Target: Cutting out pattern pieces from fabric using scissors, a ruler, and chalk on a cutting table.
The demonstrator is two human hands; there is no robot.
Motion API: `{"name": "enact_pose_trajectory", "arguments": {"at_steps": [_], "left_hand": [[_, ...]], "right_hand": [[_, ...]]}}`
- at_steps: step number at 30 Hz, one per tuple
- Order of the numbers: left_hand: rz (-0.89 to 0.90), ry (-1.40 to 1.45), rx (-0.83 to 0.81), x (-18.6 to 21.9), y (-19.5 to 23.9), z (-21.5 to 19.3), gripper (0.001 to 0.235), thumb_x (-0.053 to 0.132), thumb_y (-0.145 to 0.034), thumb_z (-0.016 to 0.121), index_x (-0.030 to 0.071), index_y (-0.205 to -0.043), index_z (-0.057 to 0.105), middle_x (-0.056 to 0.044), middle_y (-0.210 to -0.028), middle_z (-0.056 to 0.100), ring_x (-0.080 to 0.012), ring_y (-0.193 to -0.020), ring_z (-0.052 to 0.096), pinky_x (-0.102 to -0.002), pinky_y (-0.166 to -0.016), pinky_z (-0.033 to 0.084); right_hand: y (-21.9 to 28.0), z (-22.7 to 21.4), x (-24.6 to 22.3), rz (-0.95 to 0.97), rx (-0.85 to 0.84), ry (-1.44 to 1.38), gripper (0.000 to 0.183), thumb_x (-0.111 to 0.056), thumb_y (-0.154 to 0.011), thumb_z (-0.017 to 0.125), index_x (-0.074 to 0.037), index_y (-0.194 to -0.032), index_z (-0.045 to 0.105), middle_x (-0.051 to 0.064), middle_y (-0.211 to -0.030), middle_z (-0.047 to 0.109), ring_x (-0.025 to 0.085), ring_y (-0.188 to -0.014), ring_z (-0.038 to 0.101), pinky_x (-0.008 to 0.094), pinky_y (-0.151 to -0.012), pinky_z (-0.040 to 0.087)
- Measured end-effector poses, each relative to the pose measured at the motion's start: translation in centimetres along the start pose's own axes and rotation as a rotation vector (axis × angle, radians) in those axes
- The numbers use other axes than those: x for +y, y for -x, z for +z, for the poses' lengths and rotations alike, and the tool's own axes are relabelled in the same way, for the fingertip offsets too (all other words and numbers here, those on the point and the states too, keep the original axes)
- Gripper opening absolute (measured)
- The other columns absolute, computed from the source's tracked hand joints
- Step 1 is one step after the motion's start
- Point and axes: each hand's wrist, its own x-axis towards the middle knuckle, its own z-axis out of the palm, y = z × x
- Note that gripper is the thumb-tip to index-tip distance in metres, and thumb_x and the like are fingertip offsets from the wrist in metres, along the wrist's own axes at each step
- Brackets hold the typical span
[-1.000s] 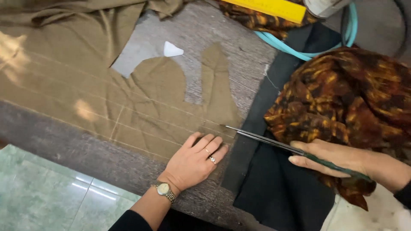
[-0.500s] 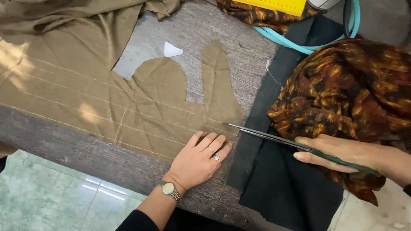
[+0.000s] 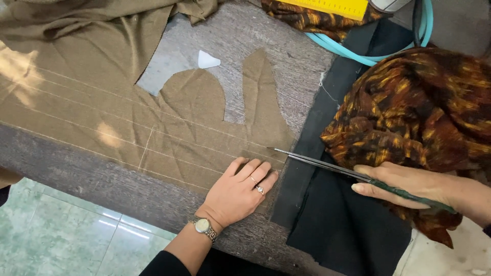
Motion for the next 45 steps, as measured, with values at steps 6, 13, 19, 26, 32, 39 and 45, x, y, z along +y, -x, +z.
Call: {"name": "enact_pose_trajectory", "arguments": {"at_steps": [6, 13, 19, 26, 32, 39, 45], "left_hand": [[-0.01, 0.014, 0.026, 0.1, 0.0, 0.0, 0.034, 0.019, -0.087, 0.062, 0.008, -0.12, 0.059, -0.011, -0.118, 0.055, -0.0282, -0.109, 0.052, -0.045, -0.092, 0.041], [-0.003, -0.009, 0.024, 0.1, -0.2, -0.1, 0.032, 0.021, -0.09, 0.059, 0.009, -0.12, 0.06, -0.012, -0.119, 0.054, -0.0278, -0.108, 0.052, -0.045, -0.092, 0.041], [-0.008, 0.003, 0.003, 0.1, -0.1, 0.0, 0.035, 0.021, -0.089, 0.06, 0.008, -0.122, 0.06, -0.011, -0.12, 0.055, -0.0275, -0.109, 0.052, -0.045, -0.093, 0.04], [-0.016, 0.012, 0.021, 0.2, -0.2, -0.2, 0.031, 0.019, -0.09, 0.06, 0.009, -0.12, 0.06, -0.011, -0.117, 0.055, -0.028, -0.107, 0.052, -0.045, -0.092, 0.041], [-0.013, 0.018, -0.002, 0.1, 0.0, 0.0, 0.037, 0.02, -0.087, 0.062, 0.009, -0.122, 0.059, -0.012, -0.12, 0.055, -0.0286, -0.11, 0.052, -0.046, -0.093, 0.04], [-0.013, 0.013, 0.021, 0.1, 0.0, -0.1, 0.033, 0.019, -0.089, 0.059, 0.009, -0.12, 0.06, -0.011, -0.118, 0.055, -0.0269, -0.109, 0.052, -0.044, -0.094, 0.04], [-0.013, 0.003, -0.005, 0.1, 0.0, 0.0, 0.039, 0.023, -0.086, 0.064, 0.009, -0.122, 0.06, -0.011, -0.119, 0.056, -0.0275, -0.11, 0.052, -0.044, -0.094, 0.041]], "right_hand": [[1.2, -0.5, -1.4, 0.111, -0.039, -0.02, 0.081, -0.068, -0.081, 0.039, -0.037, -0.151, 0.012, -0.017, -0.159, 0.012, 0.014, -0.15, 0.009, 0.044, -0.127, 0.018], [1.5, -1.0, -1.1, -0.015, -0.091, -0.065, 0.084, -0.067, -0.081, 0.039, -0.032, -0.152, 0.01, -0.013, -0.16, 0.014, 0.015, -0.149, 0.016, 0.043, -0.124, 0.023], [-0.9, 0.4, 1.6, -0.146, -0.031, -0.107, 0.085, -0.067, -0.08, 0.038, -0.029, -0.151, 0.014, -0.013, -0.159, 0.022, 0.013, -0.148, 0.021, 0.037, -0.121, 0.027], [3.1, -1.7, -3.0, -0.042, -0.032, 0.215, 0.08, -0.071, -0.084, 0.032, -0.03, -0.151, 0.016, -0.005, -0.149, 0.04, 0.018, -0.137, 0.043, 0.036, -0.115, 0.036], [3.1, -1.6, -3.5, 0.098, -0.062, 0.139, 0.08, -0.072, -0.082, 0.034, -0.036, -0.151, 0.012, -0.011, -0.155, 0.025, 0.018, -0.146, 0.027, 0.044, -0.123, 0.028], [0.8, -0.4, -1.1, 0.046, 0.05, 0.18, 0.082, -0.073, -0.081, 0.037, -0.033, -0.15, 0.018, -0.008, -0.151, 0.036, 0.015, -0.142, 0.037, 0.037, -0.12, 0.031], [-2.1, 1.3, 1.9, 0.008, 0.018, -0.067, 0.086, -0.067, -0.079, 0.041, -0.033, -0.152, 0.009, -0.015, -0.16, 0.01, 0.012, -0.151, 0.008, 0.041, -0.125, 0.017]]}}
